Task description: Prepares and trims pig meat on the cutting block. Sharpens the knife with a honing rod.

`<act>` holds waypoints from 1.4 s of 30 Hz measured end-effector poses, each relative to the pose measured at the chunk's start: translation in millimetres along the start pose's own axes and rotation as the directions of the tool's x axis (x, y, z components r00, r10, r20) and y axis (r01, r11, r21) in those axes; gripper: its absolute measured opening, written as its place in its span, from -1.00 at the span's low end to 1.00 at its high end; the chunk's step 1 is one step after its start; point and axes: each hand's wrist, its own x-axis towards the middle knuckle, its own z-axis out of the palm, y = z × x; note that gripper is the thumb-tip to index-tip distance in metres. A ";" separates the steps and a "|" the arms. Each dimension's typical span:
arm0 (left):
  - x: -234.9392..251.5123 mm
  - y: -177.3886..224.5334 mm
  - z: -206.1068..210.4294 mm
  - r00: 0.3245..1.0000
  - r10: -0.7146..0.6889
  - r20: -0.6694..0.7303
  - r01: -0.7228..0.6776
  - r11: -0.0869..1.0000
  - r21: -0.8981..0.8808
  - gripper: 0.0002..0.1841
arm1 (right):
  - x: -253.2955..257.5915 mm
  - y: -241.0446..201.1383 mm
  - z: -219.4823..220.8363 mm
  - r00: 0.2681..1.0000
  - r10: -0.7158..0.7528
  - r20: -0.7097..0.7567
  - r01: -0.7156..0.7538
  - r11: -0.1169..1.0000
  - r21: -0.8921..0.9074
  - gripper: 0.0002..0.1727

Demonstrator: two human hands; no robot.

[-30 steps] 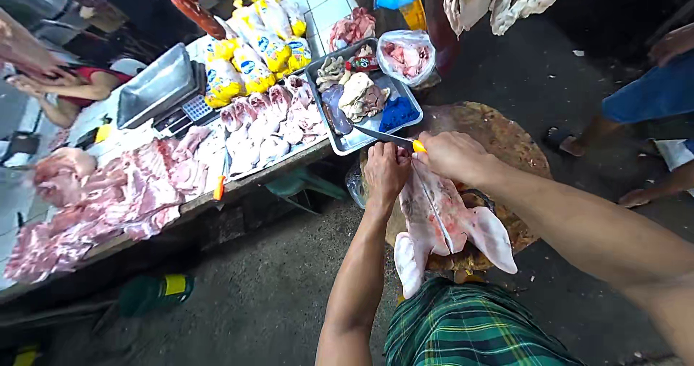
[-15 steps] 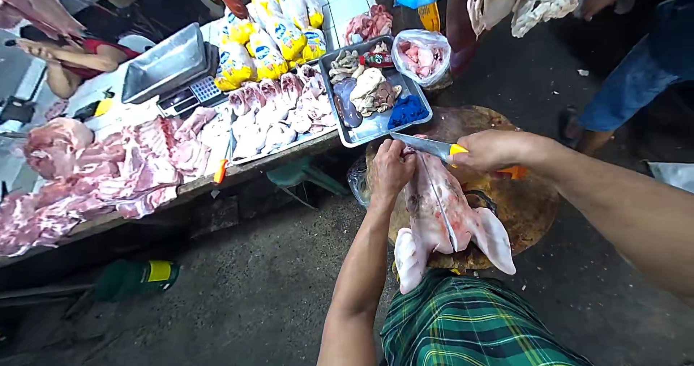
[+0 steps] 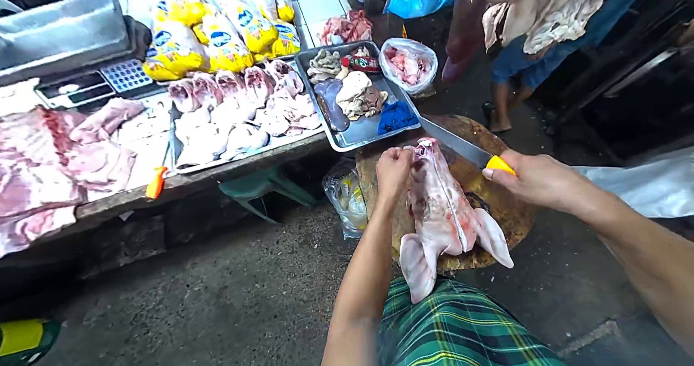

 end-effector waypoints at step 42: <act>-84.2 15.4 -19.5 0.973 -0.228 -0.044 0.224 0.971 -0.087 -0.62 | 87.0 -52.5 -141.0 0.857 -0.042 0.513 0.277 0.878 -0.391 -0.63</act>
